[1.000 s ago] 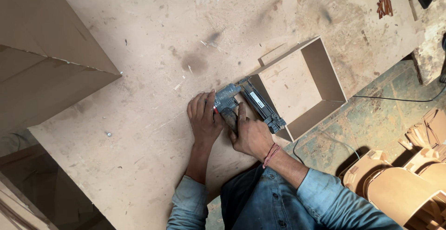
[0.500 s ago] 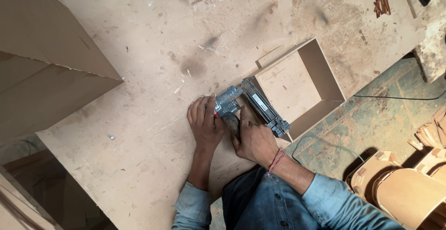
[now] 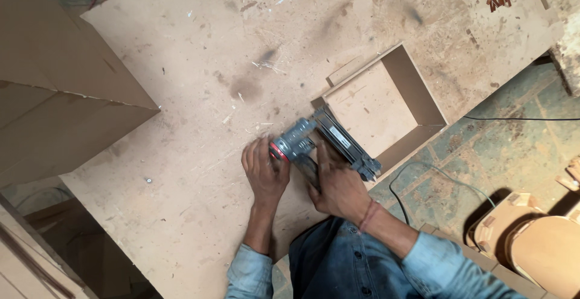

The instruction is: The person assembles a small wooden box by aligning pre-cut panels and securing them with a pneumatic nail gun. They repeat the process for a second box, positioning each side and firing nails along the edges to complete the structure.

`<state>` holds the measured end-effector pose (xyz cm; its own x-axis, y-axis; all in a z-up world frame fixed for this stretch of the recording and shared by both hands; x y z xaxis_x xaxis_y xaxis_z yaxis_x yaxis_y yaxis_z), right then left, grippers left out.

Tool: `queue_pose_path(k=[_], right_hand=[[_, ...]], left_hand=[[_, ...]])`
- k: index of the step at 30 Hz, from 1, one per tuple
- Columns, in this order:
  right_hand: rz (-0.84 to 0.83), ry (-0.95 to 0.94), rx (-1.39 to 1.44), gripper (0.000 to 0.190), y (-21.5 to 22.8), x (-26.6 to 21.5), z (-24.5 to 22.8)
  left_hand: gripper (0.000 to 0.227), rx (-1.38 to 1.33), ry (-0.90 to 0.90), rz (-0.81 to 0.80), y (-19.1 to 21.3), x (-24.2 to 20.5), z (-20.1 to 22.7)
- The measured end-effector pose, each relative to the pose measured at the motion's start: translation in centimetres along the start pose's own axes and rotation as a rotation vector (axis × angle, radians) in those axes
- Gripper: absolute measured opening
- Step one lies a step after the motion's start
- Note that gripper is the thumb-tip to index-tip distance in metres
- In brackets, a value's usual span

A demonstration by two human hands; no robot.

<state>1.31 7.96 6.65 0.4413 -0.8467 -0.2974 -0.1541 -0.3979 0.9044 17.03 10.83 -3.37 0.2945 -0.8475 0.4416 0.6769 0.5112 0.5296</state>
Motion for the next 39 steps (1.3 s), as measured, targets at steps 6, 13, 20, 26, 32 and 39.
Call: queue_pose_path(k=[6,13,20,26,32,39], right_hand=[[-0.301,-0.255,0.121,0.11,2.4,-7.0,3.5],[0.008,-0.428,0.478,0.113,4.5,-16.1,10.2],[0.157,-0.737,0.622,0.116,2.1,-22.5,19.5],[0.347,-0.842,0.635,0.11,-0.9,-26.7,25.9],[0.581,-0.905,0.747,0.104,1.5,-31.7,25.4],[0.721,-0.818,0.817,0.058,4.6,-34.0,16.8]], left_hand=[[0.093,-0.013,0.221,-0.427,-2.4,-3.1,1.7],[0.102,-0.013,-0.111,-0.747,-8.7,-3.8,10.0],[0.091,0.355,-0.319,-0.787,-11.7,-6.7,9.4],[0.097,0.276,-0.441,-0.656,-11.1,-7.8,7.2],[0.088,0.455,-0.558,-0.686,-11.0,-6.3,7.8],[0.089,0.404,-0.885,-0.669,-11.6,-1.4,11.2]])
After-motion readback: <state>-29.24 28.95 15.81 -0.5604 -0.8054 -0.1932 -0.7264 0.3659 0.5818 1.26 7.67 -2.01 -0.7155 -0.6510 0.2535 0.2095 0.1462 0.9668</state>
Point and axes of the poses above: each hand's wrist, its own x-axis towards the middle knuckle, its own y-axis out of the back of the hand, z = x × y, the point moved 3 cm from there along x, towards the middle knuckle, and after that the axes turned 2 degrees about z, right-handed, at the moved point
